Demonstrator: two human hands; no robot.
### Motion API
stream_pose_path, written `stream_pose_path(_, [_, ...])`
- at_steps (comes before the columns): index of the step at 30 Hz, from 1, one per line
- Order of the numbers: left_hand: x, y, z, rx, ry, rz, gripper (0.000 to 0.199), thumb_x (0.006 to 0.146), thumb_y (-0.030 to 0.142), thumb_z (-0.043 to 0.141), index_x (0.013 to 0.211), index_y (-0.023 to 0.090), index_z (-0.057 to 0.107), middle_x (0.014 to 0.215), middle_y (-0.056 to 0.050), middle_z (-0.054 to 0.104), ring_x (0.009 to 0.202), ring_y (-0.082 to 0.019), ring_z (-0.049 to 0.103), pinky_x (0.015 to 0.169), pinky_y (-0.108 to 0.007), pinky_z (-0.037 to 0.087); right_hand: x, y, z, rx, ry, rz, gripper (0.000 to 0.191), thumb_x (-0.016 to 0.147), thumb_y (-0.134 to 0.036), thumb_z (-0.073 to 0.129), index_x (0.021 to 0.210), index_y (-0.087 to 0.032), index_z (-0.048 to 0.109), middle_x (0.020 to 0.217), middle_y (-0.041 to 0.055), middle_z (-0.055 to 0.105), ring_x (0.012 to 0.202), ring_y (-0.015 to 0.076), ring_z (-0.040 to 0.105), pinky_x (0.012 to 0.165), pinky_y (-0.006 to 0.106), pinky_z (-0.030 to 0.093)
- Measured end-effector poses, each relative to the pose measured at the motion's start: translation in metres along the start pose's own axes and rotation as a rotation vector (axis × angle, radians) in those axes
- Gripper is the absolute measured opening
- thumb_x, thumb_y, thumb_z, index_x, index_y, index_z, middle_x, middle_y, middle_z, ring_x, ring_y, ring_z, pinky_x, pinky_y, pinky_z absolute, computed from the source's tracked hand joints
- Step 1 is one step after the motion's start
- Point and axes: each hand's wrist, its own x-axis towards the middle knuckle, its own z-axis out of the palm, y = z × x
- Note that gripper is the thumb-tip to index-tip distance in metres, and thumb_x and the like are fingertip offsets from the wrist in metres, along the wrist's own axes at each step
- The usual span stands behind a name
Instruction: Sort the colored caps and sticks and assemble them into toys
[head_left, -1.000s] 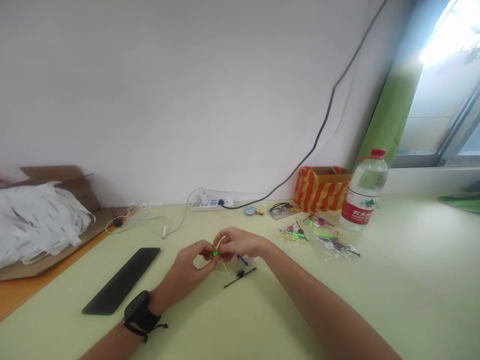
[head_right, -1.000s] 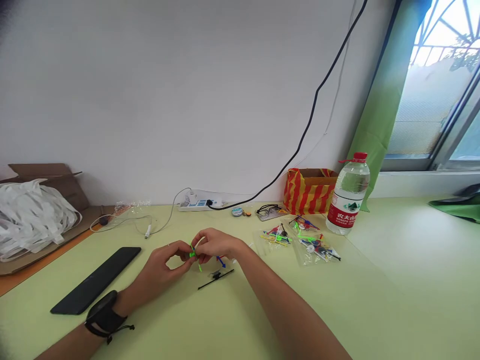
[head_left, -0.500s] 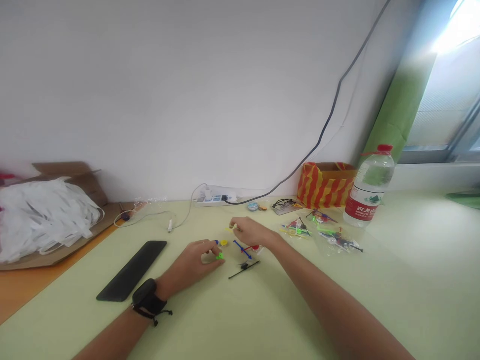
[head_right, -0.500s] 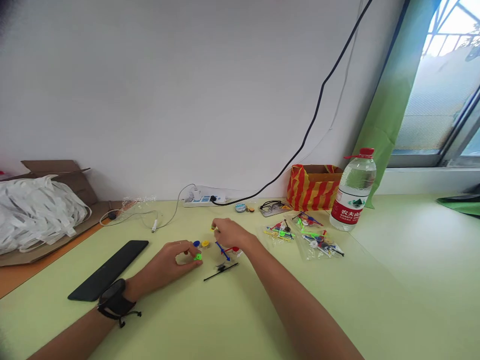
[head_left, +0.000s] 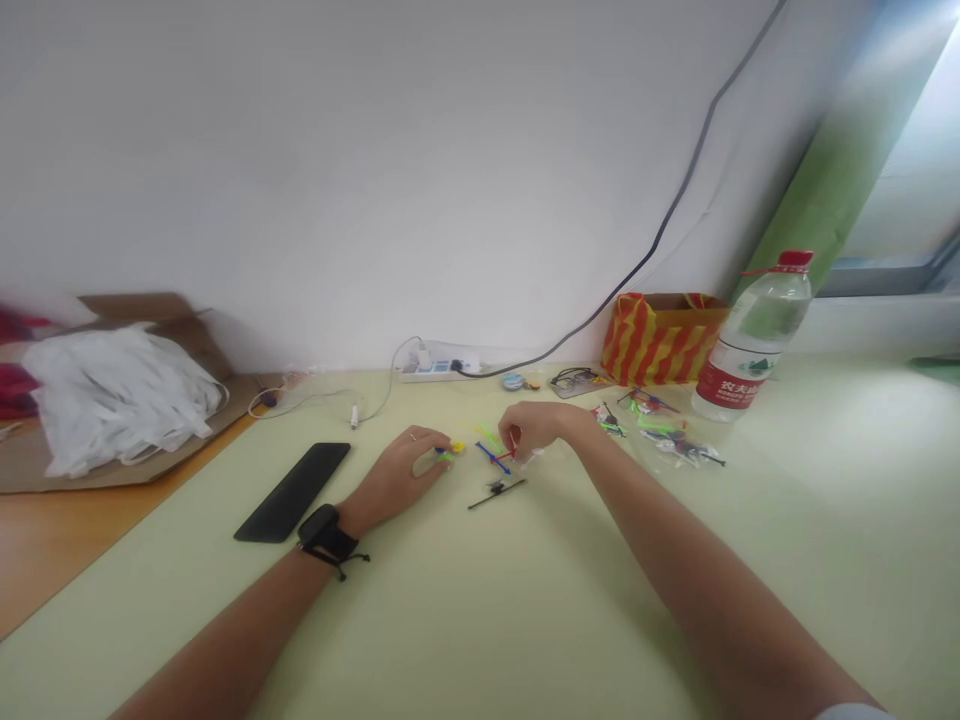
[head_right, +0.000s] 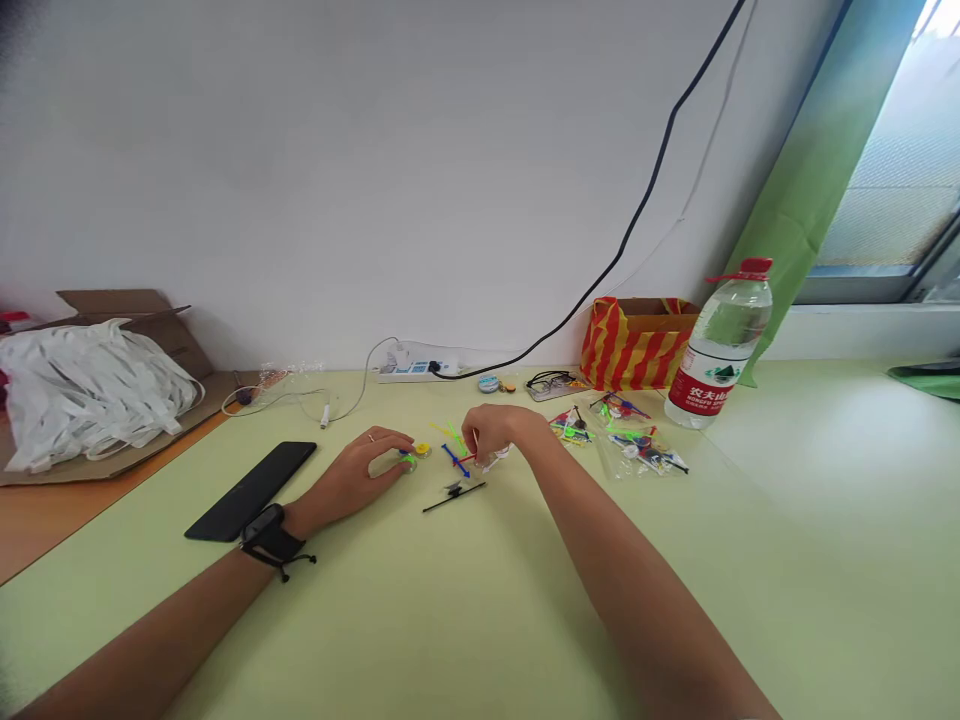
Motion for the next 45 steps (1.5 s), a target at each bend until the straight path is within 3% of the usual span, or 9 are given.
stream_pose_path(4, [0.000, -0.001, -0.001, 0.015, 0.013, -0.011, 0.024, 0.097, 0.034, 0.061, 0.119, 0.029, 0.069, 0.123, -0.005, 0.071, 0.118, -0.025, 0.062, 0.106, -0.044, 0.051, -0.004, -0.001, -0.003, -0.022, 0.012, 0.067, 0.014, 0.069, -0.015, 0.080, 0.081, -0.020, 0.074, 0.096, 0.0050, 0.077, 0.081, 0.0205, 0.069, 0.062, 0.025, 0.042])
stream_pose_path(9, [-0.001, 0.007, 0.000, 0.010, 0.042, -0.028, 0.026, 0.099, 0.036, 0.059, 0.123, 0.028, 0.068, 0.123, -0.006, 0.070, 0.119, -0.025, 0.062, 0.107, -0.045, 0.050, -0.016, -0.003, -0.015, 0.002, 0.162, 0.102, 0.012, 0.081, -0.015, 0.072, 0.093, -0.019, 0.072, 0.106, 0.0109, 0.076, 0.087, 0.0233, 0.069, 0.064, 0.027, 0.045])
stream_pose_path(13, [0.000, 0.018, 0.001, -0.004, 0.118, -0.042, 0.030, 0.100, 0.037, 0.057, 0.127, 0.028, 0.066, 0.123, -0.006, 0.070, 0.116, -0.025, 0.063, 0.103, -0.043, 0.052, -0.018, -0.012, -0.018, 0.083, 0.176, 0.068, 0.012, 0.089, -0.018, 0.065, 0.101, -0.019, 0.069, 0.095, 0.0071, 0.077, 0.078, 0.0183, 0.070, 0.062, 0.025, 0.046])
stream_pose_path(22, [-0.001, 0.025, 0.003, -0.032, 0.093, -0.035, 0.029, 0.101, 0.038, 0.057, 0.126, 0.028, 0.066, 0.116, -0.005, 0.072, 0.108, -0.023, 0.066, 0.097, -0.039, 0.053, -0.023, -0.004, -0.022, 0.050, 0.042, 0.111, 0.012, 0.064, -0.011, 0.071, 0.055, -0.017, 0.066, 0.064, 0.0075, 0.071, 0.064, 0.0219, 0.063, 0.053, 0.029, 0.041])
stream_pose_path(27, [-0.001, 0.025, 0.005, -0.042, 0.114, -0.023, 0.028, 0.100, 0.038, 0.058, 0.125, 0.027, 0.066, 0.114, -0.005, 0.073, 0.104, -0.022, 0.067, 0.094, -0.039, 0.054, -0.029, -0.008, -0.027, 0.156, 0.006, -0.019, 0.013, 0.074, -0.017, 0.064, 0.077, -0.019, 0.076, 0.081, 0.0040, 0.077, 0.072, 0.0179, 0.068, 0.059, 0.025, 0.047])
stream_pose_path(32, [0.001, 0.037, 0.003, -0.092, 0.166, 0.005, 0.034, 0.098, 0.040, 0.063, 0.129, 0.025, 0.062, 0.117, -0.007, 0.072, 0.100, -0.021, 0.068, 0.094, -0.038, 0.055, -0.009, -0.031, -0.005, 0.614, 0.057, -0.247, 0.009, 0.079, -0.018, 0.062, 0.088, -0.018, 0.064, 0.078, 0.0021, 0.074, 0.068, 0.0145, 0.068, 0.065, 0.024, 0.054])
stream_pose_path(35, [0.002, 0.041, 0.003, -0.141, 0.180, 0.032, 0.025, 0.099, 0.035, 0.061, 0.121, 0.025, 0.064, 0.112, -0.005, 0.073, 0.098, -0.020, 0.068, 0.092, -0.036, 0.055, 0.004, -0.043, 0.013, 0.766, 0.059, -0.333, 0.007, 0.081, -0.016, 0.060, 0.085, -0.020, 0.054, 0.079, 0.0005, 0.071, 0.069, 0.0130, 0.067, 0.068, 0.025, 0.054])
stream_pose_path(42, [0.002, 0.036, 0.004, -0.152, 0.129, -0.033, 0.011, 0.095, 0.032, 0.061, 0.091, 0.023, 0.066, 0.095, -0.002, 0.075, 0.087, -0.019, 0.069, 0.084, -0.033, 0.056, 0.023, -0.047, 0.032, 0.426, 0.306, -0.223, 0.009, 0.092, -0.020, 0.049, 0.091, -0.020, 0.059, 0.095, 0.0027, 0.069, 0.082, 0.0154, 0.061, 0.069, 0.025, 0.046])
stream_pose_path(45, [0.000, 0.032, 0.007, -0.118, 0.014, -0.016, 0.011, 0.095, 0.031, 0.061, 0.097, 0.024, 0.069, 0.102, -0.003, 0.074, 0.094, -0.020, 0.069, 0.089, -0.036, 0.056, 0.026, -0.039, 0.035, 0.336, 0.369, -0.126, 0.017, 0.091, -0.015, 0.052, 0.104, -0.017, 0.061, 0.102, 0.0079, 0.068, 0.089, 0.0196, 0.061, 0.074, 0.028, 0.045])
